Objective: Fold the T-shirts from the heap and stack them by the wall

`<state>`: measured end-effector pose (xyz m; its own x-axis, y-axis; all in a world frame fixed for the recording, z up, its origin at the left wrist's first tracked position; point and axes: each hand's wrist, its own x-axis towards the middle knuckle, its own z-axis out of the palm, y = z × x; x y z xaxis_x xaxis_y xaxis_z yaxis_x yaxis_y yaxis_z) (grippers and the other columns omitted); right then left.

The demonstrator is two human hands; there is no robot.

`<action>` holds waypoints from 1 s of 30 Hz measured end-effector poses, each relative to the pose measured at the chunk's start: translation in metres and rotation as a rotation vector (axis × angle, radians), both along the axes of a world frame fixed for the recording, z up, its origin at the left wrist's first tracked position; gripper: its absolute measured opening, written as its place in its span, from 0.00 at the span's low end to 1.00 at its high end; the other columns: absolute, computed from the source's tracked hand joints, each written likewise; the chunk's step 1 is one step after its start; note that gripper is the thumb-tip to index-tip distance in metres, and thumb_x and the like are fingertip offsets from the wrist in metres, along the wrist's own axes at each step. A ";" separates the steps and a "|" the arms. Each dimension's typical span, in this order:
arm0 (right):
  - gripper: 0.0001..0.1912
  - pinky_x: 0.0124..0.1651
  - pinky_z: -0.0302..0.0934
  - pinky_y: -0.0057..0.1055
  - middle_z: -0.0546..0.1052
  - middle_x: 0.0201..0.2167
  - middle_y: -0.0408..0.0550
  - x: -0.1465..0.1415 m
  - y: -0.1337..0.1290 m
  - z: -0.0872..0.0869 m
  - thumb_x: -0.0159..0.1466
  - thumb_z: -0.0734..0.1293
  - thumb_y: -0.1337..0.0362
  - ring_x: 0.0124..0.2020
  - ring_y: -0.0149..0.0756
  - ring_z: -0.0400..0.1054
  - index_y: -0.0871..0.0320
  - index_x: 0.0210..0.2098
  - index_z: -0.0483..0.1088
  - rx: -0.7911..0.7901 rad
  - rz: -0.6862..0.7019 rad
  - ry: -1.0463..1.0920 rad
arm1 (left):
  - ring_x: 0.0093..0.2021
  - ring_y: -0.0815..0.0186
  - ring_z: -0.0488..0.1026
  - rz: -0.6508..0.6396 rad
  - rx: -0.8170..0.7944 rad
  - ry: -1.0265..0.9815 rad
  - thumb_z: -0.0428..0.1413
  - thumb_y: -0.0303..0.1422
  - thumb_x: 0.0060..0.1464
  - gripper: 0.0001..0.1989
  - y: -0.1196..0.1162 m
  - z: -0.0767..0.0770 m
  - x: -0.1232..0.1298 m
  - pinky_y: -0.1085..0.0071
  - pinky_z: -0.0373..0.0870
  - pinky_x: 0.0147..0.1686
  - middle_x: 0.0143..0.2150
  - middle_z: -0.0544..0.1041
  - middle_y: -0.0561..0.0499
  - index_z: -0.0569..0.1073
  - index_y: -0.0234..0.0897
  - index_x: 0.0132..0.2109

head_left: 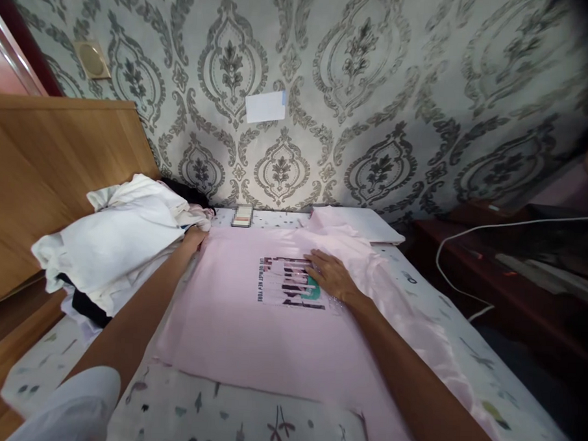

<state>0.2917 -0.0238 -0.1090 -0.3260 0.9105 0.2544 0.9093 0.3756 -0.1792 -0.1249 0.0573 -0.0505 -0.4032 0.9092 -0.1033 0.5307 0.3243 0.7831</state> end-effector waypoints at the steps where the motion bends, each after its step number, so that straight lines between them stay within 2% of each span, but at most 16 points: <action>1: 0.25 0.67 0.55 0.50 0.69 0.65 0.58 -0.001 -0.001 0.000 0.71 0.57 0.54 0.67 0.49 0.60 0.57 0.61 0.70 0.005 -0.007 0.007 | 0.47 0.60 0.76 0.020 -0.035 -0.034 0.57 0.39 0.64 0.18 -0.003 0.000 -0.001 0.58 0.77 0.45 0.53 0.75 0.44 0.71 0.35 0.56; 3: 0.23 0.66 0.56 0.50 0.70 0.63 0.60 -0.010 -0.003 0.003 0.70 0.59 0.56 0.66 0.51 0.62 0.59 0.58 0.72 0.028 -0.003 0.028 | 0.45 0.62 0.76 0.017 -0.100 -0.087 0.57 0.38 0.64 0.17 -0.010 -0.001 -0.003 0.61 0.78 0.43 0.51 0.76 0.45 0.72 0.34 0.55; 5: 0.20 0.66 0.57 0.48 0.73 0.61 0.61 -0.032 -0.004 0.009 0.70 0.60 0.59 0.64 0.50 0.64 0.60 0.53 0.76 0.052 0.081 0.054 | 0.41 0.65 0.76 0.021 -0.114 -0.124 0.58 0.37 0.64 0.15 -0.018 -0.004 -0.005 0.64 0.78 0.39 0.47 0.76 0.46 0.72 0.33 0.53; 8: 0.15 0.67 0.56 0.45 0.75 0.58 0.58 -0.092 0.007 0.024 0.68 0.62 0.63 0.62 0.47 0.66 0.58 0.48 0.78 -0.004 0.299 0.175 | 0.36 0.67 0.75 0.029 -0.078 -0.168 0.58 0.35 0.63 0.14 -0.023 -0.008 -0.006 0.69 0.76 0.34 0.43 0.76 0.49 0.72 0.33 0.53; 10: 0.14 0.67 0.56 0.46 0.76 0.57 0.56 -0.144 0.022 0.036 0.65 0.64 0.65 0.62 0.46 0.67 0.57 0.48 0.78 -0.148 0.349 0.399 | 0.36 0.67 0.75 0.030 -0.038 -0.199 0.58 0.35 0.63 0.15 -0.020 -0.010 -0.006 0.69 0.76 0.34 0.43 0.76 0.49 0.71 0.34 0.54; 11: 0.13 0.68 0.54 0.46 0.76 0.57 0.55 -0.171 0.032 0.041 0.63 0.66 0.68 0.62 0.46 0.67 0.58 0.46 0.78 -0.243 0.333 0.537 | 0.37 0.67 0.75 0.028 -0.017 -0.217 0.57 0.36 0.64 0.15 -0.017 -0.010 -0.006 0.67 0.76 0.35 0.44 0.76 0.48 0.71 0.34 0.54; 14: 0.14 0.66 0.57 0.42 0.78 0.54 0.54 -0.243 0.064 0.049 0.62 0.65 0.73 0.59 0.44 0.69 0.59 0.45 0.78 -0.334 0.277 0.668 | 0.41 0.64 0.76 0.008 0.050 -0.278 0.57 0.38 0.64 0.17 -0.004 -0.010 -0.005 0.63 0.77 0.40 0.48 0.76 0.46 0.71 0.34 0.56; 17: 0.11 0.54 0.68 0.38 0.81 0.45 0.55 -0.290 0.089 0.047 0.62 0.66 0.72 0.48 0.43 0.75 0.60 0.43 0.77 -0.432 0.157 0.772 | 0.45 0.61 0.76 -0.045 0.117 -0.355 0.57 0.31 0.62 0.20 0.006 -0.011 -0.003 0.63 0.75 0.43 0.51 0.76 0.43 0.68 0.34 0.59; 20: 0.08 0.38 0.71 0.32 0.79 0.34 0.51 -0.308 0.104 0.041 0.68 0.64 0.67 0.34 0.37 0.76 0.61 0.41 0.75 -0.569 0.035 0.897 | 0.52 0.60 0.75 -0.131 0.199 -0.444 0.53 0.18 0.53 0.30 0.009 -0.014 -0.001 0.67 0.72 0.49 0.54 0.76 0.41 0.63 0.34 0.63; 23: 0.17 0.33 0.70 0.28 0.77 0.31 0.49 -0.310 0.114 0.038 0.73 0.58 0.58 0.29 0.31 0.73 0.63 0.41 0.73 -0.701 -0.053 1.006 | 0.55 0.61 0.74 -0.213 0.265 -0.525 0.51 0.15 0.47 0.35 0.005 -0.018 0.002 0.66 0.71 0.53 0.57 0.75 0.41 0.61 0.38 0.63; 25: 0.18 0.36 0.72 0.32 0.77 0.36 0.50 -0.310 0.118 0.039 0.73 0.60 0.55 0.32 0.32 0.74 0.63 0.45 0.73 -0.774 -0.106 1.057 | 0.53 0.61 0.75 -0.247 0.284 -0.563 0.52 0.15 0.45 0.36 0.001 -0.020 0.004 0.63 0.71 0.53 0.57 0.75 0.42 0.60 0.40 0.62; 27: 0.17 0.43 0.72 0.38 0.77 0.46 0.51 -0.313 0.122 0.039 0.71 0.65 0.55 0.41 0.37 0.74 0.61 0.51 0.71 -0.823 -0.165 1.098 | 0.51 0.61 0.76 -0.259 0.289 -0.585 0.55 0.15 0.45 0.38 -0.004 -0.021 0.004 0.62 0.72 0.52 0.57 0.74 0.42 0.59 0.41 0.63; 30: 0.20 0.51 0.70 0.45 0.73 0.55 0.53 -0.319 0.127 0.038 0.69 0.67 0.57 0.50 0.42 0.72 0.59 0.57 0.68 -0.858 -0.257 1.162 | 0.52 0.62 0.74 -0.222 0.290 -0.571 0.60 0.16 0.42 0.44 -0.014 -0.023 0.000 0.66 0.71 0.51 0.60 0.69 0.42 0.55 0.43 0.65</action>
